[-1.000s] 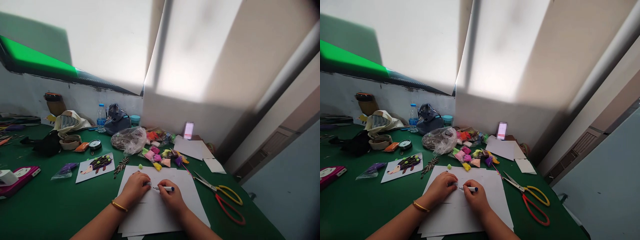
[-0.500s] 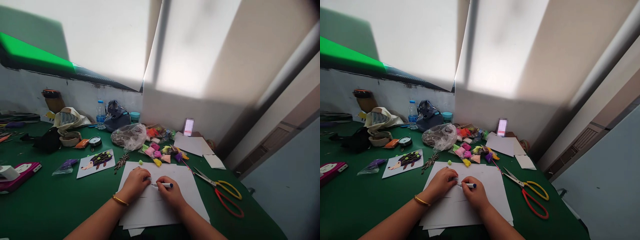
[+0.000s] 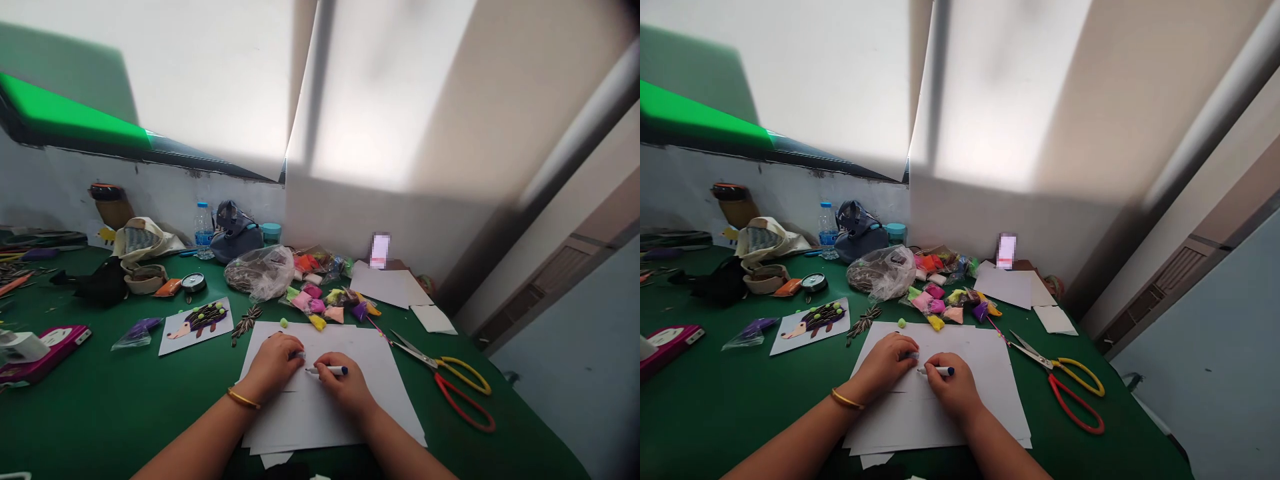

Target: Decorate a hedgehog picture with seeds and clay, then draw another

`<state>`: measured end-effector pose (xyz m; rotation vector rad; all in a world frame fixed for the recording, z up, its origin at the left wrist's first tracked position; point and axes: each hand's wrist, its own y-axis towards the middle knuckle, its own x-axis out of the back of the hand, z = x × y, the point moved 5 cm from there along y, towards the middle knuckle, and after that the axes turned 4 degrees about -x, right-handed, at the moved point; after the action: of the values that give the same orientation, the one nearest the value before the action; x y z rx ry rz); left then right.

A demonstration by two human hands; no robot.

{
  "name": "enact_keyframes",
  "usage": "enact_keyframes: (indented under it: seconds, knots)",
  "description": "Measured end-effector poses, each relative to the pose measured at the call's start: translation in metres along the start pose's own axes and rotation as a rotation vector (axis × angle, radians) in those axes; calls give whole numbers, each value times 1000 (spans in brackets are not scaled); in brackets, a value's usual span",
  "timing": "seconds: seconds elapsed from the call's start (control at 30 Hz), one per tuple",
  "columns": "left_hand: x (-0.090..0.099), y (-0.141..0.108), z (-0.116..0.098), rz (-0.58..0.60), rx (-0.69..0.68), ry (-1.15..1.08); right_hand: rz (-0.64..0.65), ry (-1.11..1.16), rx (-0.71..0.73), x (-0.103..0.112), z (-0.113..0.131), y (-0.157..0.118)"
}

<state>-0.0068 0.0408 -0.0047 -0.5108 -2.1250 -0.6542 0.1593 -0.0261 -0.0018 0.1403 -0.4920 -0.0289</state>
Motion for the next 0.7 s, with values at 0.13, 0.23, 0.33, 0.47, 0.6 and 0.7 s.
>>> enact_keyframes:
  seconds: [0.13, 0.23, 0.33, 0.47, 0.6, 0.7]
  knots:
    - [0, 1, -1, -12, 0, -2, 2, -13, 13, 1, 0, 0]
    - [0, 1, -1, -12, -7, -2, 4, -14, 12, 1, 1, 0]
    - [-2, 1, 0, -8, -12, -2, 6, -16, 6, 2, 2, 0]
    - [-3, 2, 1, -6, -18, 0, 8, -9, 5, 2, 2, 0]
    - [-3, 2, 1, -2, -14, -1, 10, 7, 8, 3, 3, 0]
    - [-2, 2, 0, 2, -10, 1, 14, 11, 9, 3, 5, 0]
